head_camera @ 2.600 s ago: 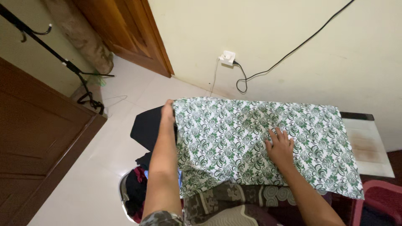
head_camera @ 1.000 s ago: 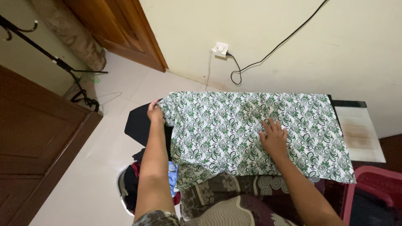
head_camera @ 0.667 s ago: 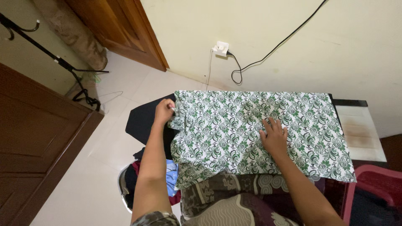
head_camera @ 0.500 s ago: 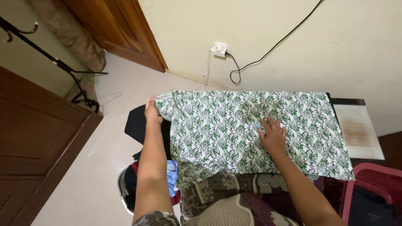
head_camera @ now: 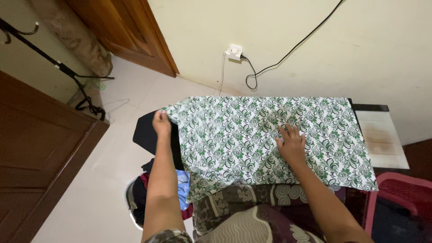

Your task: The person folds several garments on a black ironing board and places them into a red laundry basket. They handle a black t-shirt with a graphic, a plain black shirt, and a patterned white-and-green shirt, smoothing and folding each before stacking them in the basket.

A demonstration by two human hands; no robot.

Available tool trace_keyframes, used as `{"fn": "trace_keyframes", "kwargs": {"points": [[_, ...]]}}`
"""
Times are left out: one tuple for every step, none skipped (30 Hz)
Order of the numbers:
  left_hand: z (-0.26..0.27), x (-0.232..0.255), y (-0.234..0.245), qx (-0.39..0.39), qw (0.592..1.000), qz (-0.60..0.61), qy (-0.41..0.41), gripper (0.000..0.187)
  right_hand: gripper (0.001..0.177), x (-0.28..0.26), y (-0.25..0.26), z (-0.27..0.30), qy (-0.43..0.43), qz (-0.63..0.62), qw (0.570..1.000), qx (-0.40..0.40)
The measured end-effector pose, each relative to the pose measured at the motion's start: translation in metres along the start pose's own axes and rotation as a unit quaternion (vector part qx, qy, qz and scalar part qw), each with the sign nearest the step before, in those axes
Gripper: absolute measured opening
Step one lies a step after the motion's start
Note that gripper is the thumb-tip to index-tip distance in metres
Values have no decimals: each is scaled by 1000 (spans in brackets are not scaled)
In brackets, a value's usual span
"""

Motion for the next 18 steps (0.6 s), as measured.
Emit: {"fn": "trace_keyframes", "kwargs": {"points": [[-1, 7, 6, 25, 998, 39, -51, 24, 51, 1, 0, 0, 0, 0, 1000, -2], [-3, 5, 9, 60, 996, 63, -22, 29, 51, 2, -1, 1, -6, 0, 1000, -4], [-1, 0, 14, 97, 992, 85, 8, 37, 51, 2, -1, 1, -9, -1, 1000, -9], [3, -5, 19, 135, 984, 107, 38, 46, 50, 2, -1, 2, -13, -2, 1000, -13], [7, -19, 16, 114, 970, 148, 156, 49, 50, 2, -1, 1, -14, -1, 1000, -12], [20, -36, 9, 91, 940, 187, 271, 52, 51, 2, -1, 0, -14, 0, 1000, -11], [39, -51, 2, 68, 894, 222, 383, 56, 51, 2, -1, 1, -14, 0, 1000, -11], [52, -54, -2, 31, 899, 217, 380, 56, 50, 2, -2, 2, -14, 0, 1000, -15], [66, -54, -4, -6, 902, 213, 375, 59, 50, 3, -2, 1, -13, 0, 1000, -18], [76, -53, -7, -43, 905, 208, 369, 64, 50, 3, -3, 1, -13, -1, 1000, -22], [83, -51, -6, -62, 912, 165, 370, 65, 50, 3, -3, 0, -14, -2, 1000, -24], [90, -49, -5, -80, 917, 122, 370, 67, 50, 3, -4, 0, -15, -4, 1000, -26], [95, -47, -4, -98, 921, 78, 370, 69, 50, 4, -4, 0, -15, -6, 999, -28], [99, -46, -4, -117, 917, 57, 377, 73, 51, 5, -5, 1, -15, -6, 999, -29], [101, -45, -3, -136, 913, 36, 383, 77, 51, 5, -5, 1, -15, -6, 999, -29], [103, -45, -4, -155, 908, 16, 389, 81, 52, 5, -6, 1, -15, -6, 999, -29], [102, -45, -3, -159, 909, -41, 382, 88, 52, 6, -7, 1, -14, -5, 999, -28], [100, -46, -2, -163, 908, -99, 374, 95, 51, 6, -8, 2, -13, -4, 1000, -28]]}}
Point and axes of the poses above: each hand's wrist, its own z-axis away from the middle knuckle, its own y-axis out of the back of the hand, x = y × z, the point moved 6 cm from there along -z, towards the middle knuckle, and after that the axes turned 12 degrees about y, right-handed, at the moved point
